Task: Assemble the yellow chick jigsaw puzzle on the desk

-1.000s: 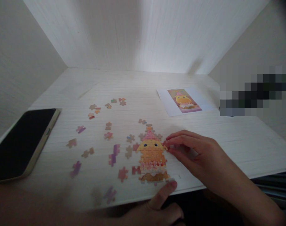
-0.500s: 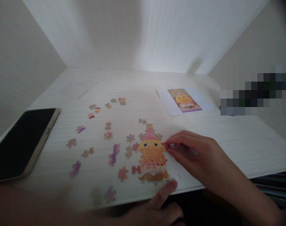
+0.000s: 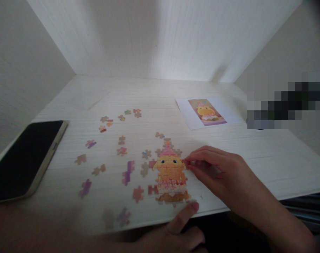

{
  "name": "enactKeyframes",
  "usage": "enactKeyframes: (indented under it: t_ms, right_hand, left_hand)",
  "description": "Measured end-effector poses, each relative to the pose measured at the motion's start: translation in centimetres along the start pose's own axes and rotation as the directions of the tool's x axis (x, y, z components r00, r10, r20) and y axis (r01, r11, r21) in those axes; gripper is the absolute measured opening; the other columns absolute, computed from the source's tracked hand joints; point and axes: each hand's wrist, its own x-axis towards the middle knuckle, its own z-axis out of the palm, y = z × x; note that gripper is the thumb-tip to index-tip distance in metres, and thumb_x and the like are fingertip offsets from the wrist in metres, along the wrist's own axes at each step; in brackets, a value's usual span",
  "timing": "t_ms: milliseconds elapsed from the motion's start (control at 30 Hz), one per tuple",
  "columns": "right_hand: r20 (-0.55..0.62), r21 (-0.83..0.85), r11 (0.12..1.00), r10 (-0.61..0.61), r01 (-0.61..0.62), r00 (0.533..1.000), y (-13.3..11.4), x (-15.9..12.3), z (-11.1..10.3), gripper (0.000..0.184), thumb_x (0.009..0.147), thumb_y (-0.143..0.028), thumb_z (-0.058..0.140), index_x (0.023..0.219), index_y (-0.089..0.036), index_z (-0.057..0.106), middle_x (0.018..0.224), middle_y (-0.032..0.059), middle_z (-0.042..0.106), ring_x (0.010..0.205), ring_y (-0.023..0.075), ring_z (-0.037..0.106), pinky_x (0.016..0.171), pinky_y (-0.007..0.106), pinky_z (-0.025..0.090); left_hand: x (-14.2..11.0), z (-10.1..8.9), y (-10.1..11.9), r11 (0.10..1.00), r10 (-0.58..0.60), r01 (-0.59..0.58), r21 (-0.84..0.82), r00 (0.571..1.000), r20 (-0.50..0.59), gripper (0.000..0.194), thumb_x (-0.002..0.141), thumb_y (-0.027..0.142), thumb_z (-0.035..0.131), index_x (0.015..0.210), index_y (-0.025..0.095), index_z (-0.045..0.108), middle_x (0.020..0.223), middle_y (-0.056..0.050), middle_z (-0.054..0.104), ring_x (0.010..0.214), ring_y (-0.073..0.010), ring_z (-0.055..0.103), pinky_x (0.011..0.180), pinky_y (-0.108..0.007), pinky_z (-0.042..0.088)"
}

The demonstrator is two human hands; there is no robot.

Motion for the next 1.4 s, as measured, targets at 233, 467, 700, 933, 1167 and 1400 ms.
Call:
enactKeyframes:
  t_ms: [233,467,700,933,1167,1400]
  right_hand:
    - [-0.010,-0.014,1.000,-0.015,0.015,1.000,0.3,0.0,0.0,0.019,0.089,-0.010,0.061,0.096,-0.025,0.069,0.096,-0.0010,0.071,0.087,0.0140,0.065,0.077,0.026,0.051]
    - [-0.016,-0.019,1.000,-0.020,0.020,1.000,-0.1,-0.1,0.1,0.015,0.091,-0.013,0.061,0.097,-0.025,0.070,0.098,0.0012,0.072,0.087,0.0158,0.066,0.075,0.028,0.052]
    - [-0.031,-0.067,0.994,-0.094,0.092,0.995,-1.1,0.3,1.1,0.015,0.091,-0.013,0.061,0.097,-0.023,0.071,0.096,0.0040,0.073,0.088,0.0195,0.066,0.078,0.034,0.054]
    - [-0.051,-0.071,0.985,-0.158,0.154,0.986,-2.6,0.8,2.9,0.016,0.091,-0.010,0.059,0.093,-0.021,0.070,0.094,0.0037,0.075,0.088,0.0231,0.063,0.081,0.041,0.050]
    - [-0.016,-0.061,0.992,-0.115,0.114,0.993,-3.2,0.7,2.7,0.012,0.092,-0.015,0.061,0.093,-0.023,0.069,0.089,0.0032,0.073,0.085,0.0227,0.060,0.079,0.041,0.047]
    - [0.004,-0.032,0.997,-0.077,0.077,0.997,-3.2,0.5,2.9,0.013,0.089,-0.017,0.067,0.098,-0.025,0.069,0.100,0.0030,0.072,0.094,0.0241,0.059,0.084,0.043,0.046]
  left_hand:
    - [-0.4,0.1,0.2,1.000,0.015,-0.015,0.024,1.000,0.011,0.008,0.085,0.019,0.073,0.091,0.021,0.068,0.088,0.007,0.058,0.077,-0.0106,0.046,0.124,-0.053,-0.001]
    - [0.3,-0.5,-0.5,0.997,0.034,-0.036,-0.064,0.999,-0.030,0.006,0.090,0.015,0.064,0.090,0.019,0.068,0.089,0.008,0.060,0.079,-0.0086,0.050,0.121,-0.053,-0.012]
    - [-2.1,2.7,0.8,0.994,-0.020,0.029,-0.103,0.996,0.082,0.014,0.095,0.023,0.058,0.089,0.025,0.070,0.091,0.009,0.065,0.089,-0.0061,0.061,0.127,-0.047,0.012]
    - [-4.9,6.3,1.5,0.893,-0.384,0.431,-0.130,0.880,0.280,0.055,0.100,0.048,0.043,0.145,0.018,0.045,0.140,-0.006,0.053,0.119,-0.0150,0.058,0.086,-0.025,0.058]
    - [-3.9,6.7,1.1,0.892,-0.384,0.431,-0.138,0.881,0.275,0.055,0.099,0.054,0.043,0.146,0.025,0.045,0.136,-0.004,0.055,0.108,-0.0136,0.064,0.083,-0.023,0.059]
    - [-4.5,6.8,1.2,0.894,-0.363,0.423,-0.149,0.877,0.314,0.048,0.099,0.055,0.041,0.138,0.031,0.053,0.131,0.000,0.058,0.106,-0.0122,0.064,0.082,-0.023,0.058]
